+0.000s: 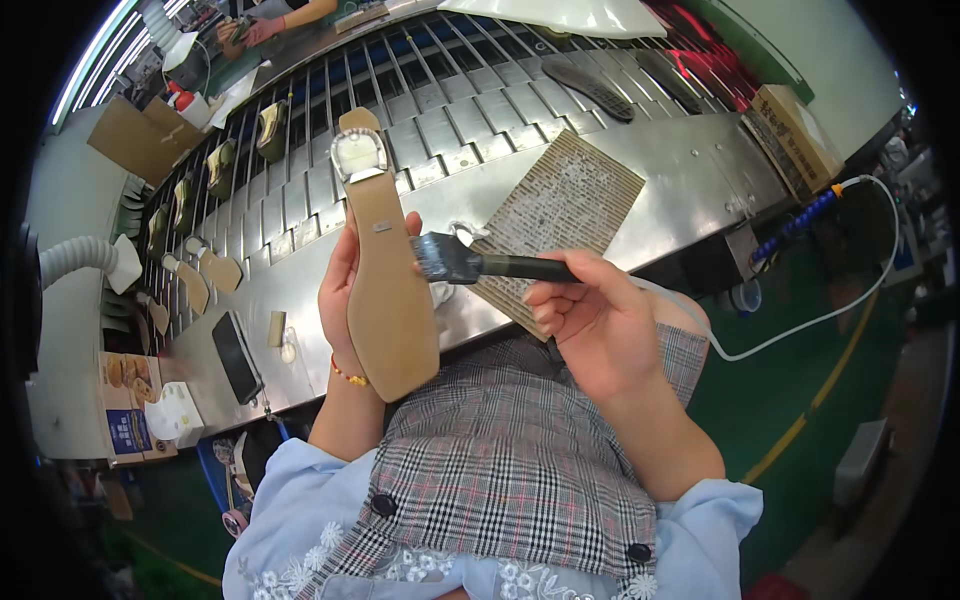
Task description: The person repeatedly applies a white adhesive to the sole of a shoe part using a brush. They dip the brush into a container of glue and spread it evenly across the surface, then place the part on a metal rack. The process is repeated for multiple shoe parts.
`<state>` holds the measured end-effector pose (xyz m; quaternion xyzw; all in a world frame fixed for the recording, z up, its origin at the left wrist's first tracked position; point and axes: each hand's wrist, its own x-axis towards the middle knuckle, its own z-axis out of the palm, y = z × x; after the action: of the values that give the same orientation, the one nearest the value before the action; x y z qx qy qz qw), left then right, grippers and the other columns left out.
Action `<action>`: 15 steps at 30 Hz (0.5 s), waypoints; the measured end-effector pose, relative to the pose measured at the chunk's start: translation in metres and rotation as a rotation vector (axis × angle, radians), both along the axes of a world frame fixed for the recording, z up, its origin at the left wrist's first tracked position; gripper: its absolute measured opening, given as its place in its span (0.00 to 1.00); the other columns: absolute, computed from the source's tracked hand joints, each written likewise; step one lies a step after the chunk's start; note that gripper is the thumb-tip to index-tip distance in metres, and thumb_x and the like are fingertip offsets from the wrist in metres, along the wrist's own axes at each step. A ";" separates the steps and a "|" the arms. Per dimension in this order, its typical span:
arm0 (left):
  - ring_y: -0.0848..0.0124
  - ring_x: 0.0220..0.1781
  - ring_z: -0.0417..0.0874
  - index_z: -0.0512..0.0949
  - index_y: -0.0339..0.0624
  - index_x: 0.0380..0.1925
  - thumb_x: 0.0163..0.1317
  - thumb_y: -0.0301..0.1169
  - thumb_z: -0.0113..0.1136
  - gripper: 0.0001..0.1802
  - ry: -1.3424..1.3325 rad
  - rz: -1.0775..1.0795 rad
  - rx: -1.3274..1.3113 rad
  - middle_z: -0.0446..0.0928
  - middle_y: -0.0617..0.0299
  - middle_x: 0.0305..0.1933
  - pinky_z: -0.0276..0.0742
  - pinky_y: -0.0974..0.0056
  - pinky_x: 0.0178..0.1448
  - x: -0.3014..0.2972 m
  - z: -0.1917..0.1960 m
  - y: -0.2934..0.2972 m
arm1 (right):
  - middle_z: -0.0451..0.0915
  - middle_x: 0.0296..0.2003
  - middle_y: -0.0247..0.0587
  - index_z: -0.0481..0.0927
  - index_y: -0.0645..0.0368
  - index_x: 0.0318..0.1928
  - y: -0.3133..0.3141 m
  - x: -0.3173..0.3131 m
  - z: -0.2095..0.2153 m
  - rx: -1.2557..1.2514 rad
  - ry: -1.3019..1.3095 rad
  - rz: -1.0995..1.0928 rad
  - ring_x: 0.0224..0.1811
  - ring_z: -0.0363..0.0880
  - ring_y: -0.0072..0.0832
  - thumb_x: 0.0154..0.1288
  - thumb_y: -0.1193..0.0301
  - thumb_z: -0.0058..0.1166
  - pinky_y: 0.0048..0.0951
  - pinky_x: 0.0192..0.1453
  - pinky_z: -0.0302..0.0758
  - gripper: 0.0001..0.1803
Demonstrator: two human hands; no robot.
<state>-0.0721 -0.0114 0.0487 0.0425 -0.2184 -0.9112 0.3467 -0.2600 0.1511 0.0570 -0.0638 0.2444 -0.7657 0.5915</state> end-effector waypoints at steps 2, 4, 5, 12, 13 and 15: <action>0.62 0.66 0.71 0.51 0.56 0.74 0.77 0.34 0.32 0.26 -0.079 0.073 -0.093 0.63 0.62 0.70 0.80 0.63 0.56 0.001 0.008 0.015 | 0.84 0.33 0.53 0.78 0.68 0.45 -0.001 0.017 0.017 0.004 0.311 -0.059 0.29 0.83 0.32 0.70 0.70 0.48 0.28 0.36 0.80 0.13; 0.64 0.67 0.70 0.49 0.54 0.74 0.76 0.33 0.34 0.28 -0.165 0.263 -0.197 0.58 0.62 0.74 0.80 0.66 0.56 -0.009 0.018 0.036 | 0.84 0.34 0.53 0.77 0.69 0.48 0.001 0.034 0.036 0.001 0.576 -0.116 0.31 0.84 0.31 0.68 0.75 0.51 0.26 0.38 0.81 0.12; 0.64 0.67 0.70 0.48 0.53 0.75 0.76 0.32 0.35 0.29 -0.180 0.289 -0.251 0.56 0.62 0.75 0.79 0.66 0.56 -0.009 0.022 0.041 | 0.84 0.34 0.52 0.77 0.70 0.47 0.006 0.042 0.043 -0.017 0.784 -0.166 0.31 0.84 0.32 0.67 0.76 0.51 0.27 0.38 0.81 0.12; 0.59 0.65 0.69 0.47 0.50 0.75 0.75 0.31 0.38 0.30 -0.055 0.491 -0.440 0.46 0.59 0.79 0.77 0.65 0.50 -0.005 0.017 0.037 | 0.83 0.32 0.49 0.79 0.71 0.46 0.019 0.071 0.059 -0.547 1.611 -0.390 0.29 0.84 0.37 0.49 0.81 0.65 0.29 0.30 0.80 0.20; 0.58 0.65 0.69 0.47 0.51 0.75 0.75 0.31 0.38 0.30 -0.047 0.522 -0.467 0.46 0.59 0.79 0.78 0.65 0.50 -0.005 0.017 0.035 | 0.83 0.32 0.50 0.79 0.72 0.45 0.019 0.070 0.059 -0.531 1.608 -0.407 0.28 0.84 0.38 0.49 0.81 0.65 0.29 0.30 0.80 0.20; 0.57 0.65 0.69 0.47 0.53 0.75 0.74 0.31 0.39 0.31 -0.028 0.583 -0.522 0.46 0.59 0.79 0.78 0.64 0.50 -0.004 0.020 0.032 | 0.83 0.31 0.51 0.80 0.72 0.44 0.016 0.063 0.059 -0.498 1.603 -0.440 0.27 0.84 0.38 0.48 0.82 0.65 0.29 0.29 0.81 0.19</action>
<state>-0.0766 0.0208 0.0690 0.0256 -0.4263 -0.6876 0.5873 -0.1967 0.1667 0.1163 -0.6628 0.4196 -0.6183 0.0483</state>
